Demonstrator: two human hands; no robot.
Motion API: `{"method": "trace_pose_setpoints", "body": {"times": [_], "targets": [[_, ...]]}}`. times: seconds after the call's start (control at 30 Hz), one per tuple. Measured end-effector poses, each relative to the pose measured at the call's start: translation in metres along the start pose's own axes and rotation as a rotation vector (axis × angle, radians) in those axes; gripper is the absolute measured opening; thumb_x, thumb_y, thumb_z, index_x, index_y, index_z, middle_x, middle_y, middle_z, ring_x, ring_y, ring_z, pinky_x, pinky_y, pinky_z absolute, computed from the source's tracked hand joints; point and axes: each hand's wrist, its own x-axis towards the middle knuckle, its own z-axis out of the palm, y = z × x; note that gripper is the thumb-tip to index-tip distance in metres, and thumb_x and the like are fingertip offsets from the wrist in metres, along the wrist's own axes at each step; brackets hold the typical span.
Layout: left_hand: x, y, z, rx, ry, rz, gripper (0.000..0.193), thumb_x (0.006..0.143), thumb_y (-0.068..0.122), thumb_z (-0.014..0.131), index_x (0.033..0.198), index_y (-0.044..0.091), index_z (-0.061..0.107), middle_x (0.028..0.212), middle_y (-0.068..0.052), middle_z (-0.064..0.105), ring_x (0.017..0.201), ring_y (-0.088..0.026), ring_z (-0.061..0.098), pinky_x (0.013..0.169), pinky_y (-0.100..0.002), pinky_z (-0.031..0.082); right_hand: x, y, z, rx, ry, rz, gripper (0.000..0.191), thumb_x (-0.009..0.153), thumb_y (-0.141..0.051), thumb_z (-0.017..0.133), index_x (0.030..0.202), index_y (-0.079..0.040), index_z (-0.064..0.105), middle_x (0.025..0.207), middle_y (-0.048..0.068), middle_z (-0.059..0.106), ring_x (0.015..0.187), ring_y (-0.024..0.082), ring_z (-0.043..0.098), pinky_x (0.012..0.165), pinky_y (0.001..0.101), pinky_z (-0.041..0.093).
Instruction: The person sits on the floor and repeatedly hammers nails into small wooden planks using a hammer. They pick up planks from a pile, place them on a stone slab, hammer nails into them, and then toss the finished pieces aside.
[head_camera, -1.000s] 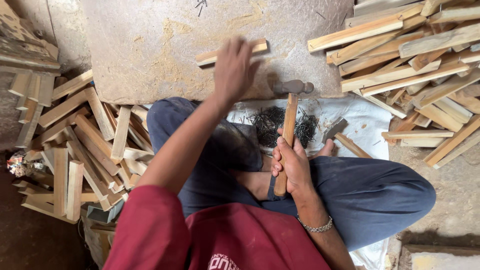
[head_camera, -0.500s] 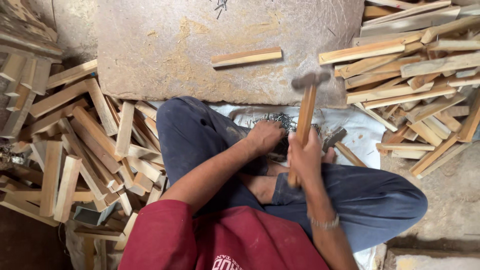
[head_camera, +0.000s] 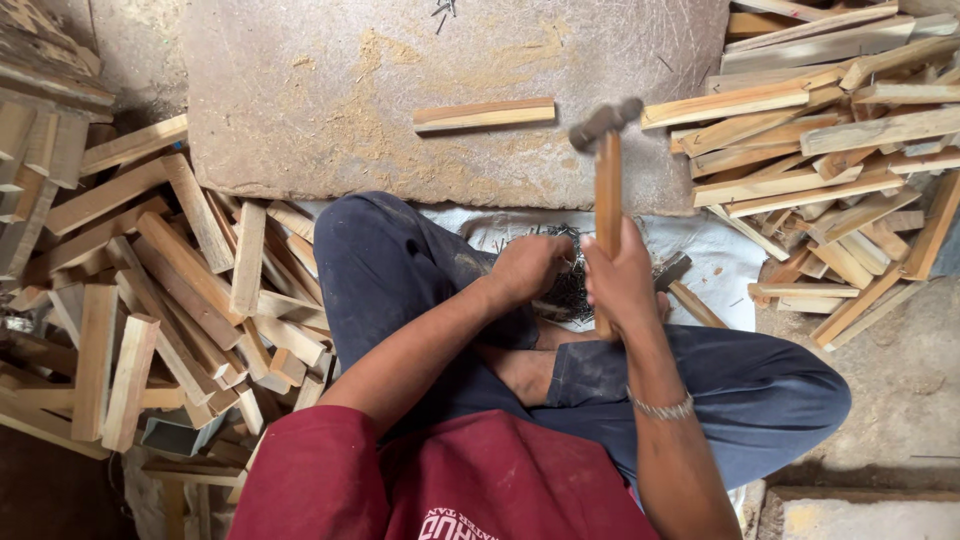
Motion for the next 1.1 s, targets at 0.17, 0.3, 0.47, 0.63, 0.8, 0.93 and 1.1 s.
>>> {"method": "trace_pose_setpoints", "body": {"times": [0.17, 0.3, 0.47, 0.63, 0.8, 0.93, 1.1], "targets": [[0.008, -0.002, -0.015, -0.485, 0.075, -0.105, 0.014, 0.085, 0.001, 0.073, 0.097, 0.005, 0.075, 0.089, -0.008, 0.079, 0.082, -0.017, 0.075, 0.077, -0.030, 0.062, -0.033, 0.019, -0.018, 0.208, -0.029, 0.095, 0.025, 0.098, -0.015, 0.063, 0.118, -0.007, 0.050, 0.067, 0.000, 0.052, 0.047, 0.006, 0.049, 0.037, 0.0235, 0.042], [0.023, -0.001, -0.043, -0.545, 0.113, -0.159, 0.024, 0.086, 0.002, 0.078, 0.109, 0.005, 0.073, 0.097, -0.007, 0.078, 0.089, -0.013, 0.074, 0.081, -0.027, 0.061, -0.035, 0.035, -0.022, 0.430, -0.075, 0.086, 0.024, 0.099, -0.014, 0.063, 0.116, -0.006, 0.047, 0.069, 0.001, 0.052, 0.046, 0.008, 0.049, 0.037, 0.0247, 0.042], [0.058, -0.002, -0.080, 0.036, 0.262, 0.010, 0.017, 0.093, 0.002, 0.072, 0.107, 0.008, 0.079, 0.102, -0.008, 0.078, 0.087, -0.017, 0.076, 0.077, -0.031, 0.063, -0.027, 0.047, -0.032, 0.551, -0.134, 0.116, 0.025, 0.097, -0.015, 0.061, 0.118, -0.011, 0.049, 0.067, 0.001, 0.051, 0.044, 0.007, 0.048, 0.036, 0.0243, 0.042], [0.110, -0.016, -0.099, 0.089, 0.414, 0.135, 0.016, 0.099, 0.000, 0.065, 0.101, 0.009, 0.078, 0.108, -0.008, 0.076, 0.091, -0.017, 0.074, 0.073, -0.029, 0.067, -0.024, 0.050, -0.037, 0.594, -0.160, 0.111, 0.021, 0.098, -0.015, 0.061, 0.114, -0.008, 0.049, 0.067, 0.000, 0.052, 0.044, 0.007, 0.048, 0.036, 0.0245, 0.042], [0.130, -0.030, -0.099, 0.069, 0.465, 0.155, 0.015, 0.098, 0.003, 0.069, 0.109, 0.008, 0.077, 0.106, -0.008, 0.077, 0.093, -0.018, 0.076, 0.081, -0.031, 0.065, -0.024, 0.050, -0.039, 0.558, -0.150, 0.098, 0.020, 0.098, -0.015, 0.062, 0.112, -0.006, 0.050, 0.064, 0.000, 0.052, 0.044, 0.007, 0.048, 0.035, 0.0247, 0.043], [0.132, -0.039, -0.093, 0.164, 0.524, 0.267, 0.014, 0.099, 0.004, 0.069, 0.108, 0.008, 0.078, 0.104, -0.007, 0.079, 0.095, -0.019, 0.077, 0.084, -0.033, 0.063, -0.024, 0.046, -0.040, 0.560, -0.147, 0.112, 0.022, 0.098, -0.015, 0.062, 0.113, -0.005, 0.049, 0.065, 0.001, 0.053, 0.043, 0.007, 0.048, 0.035, 0.0249, 0.042], [0.137, -0.052, -0.088, 0.160, 0.533, 0.253, 0.012, 0.101, 0.008, 0.067, 0.106, 0.011, 0.077, 0.100, -0.004, 0.079, 0.087, -0.013, 0.076, 0.071, -0.028, 0.064, -0.021, 0.042, -0.039, 0.536, -0.152, 0.140, 0.027, 0.097, -0.015, 0.061, 0.122, -0.007, 0.051, 0.064, 0.000, 0.054, 0.043, 0.006, 0.048, 0.035, 0.0240, 0.042]]}}
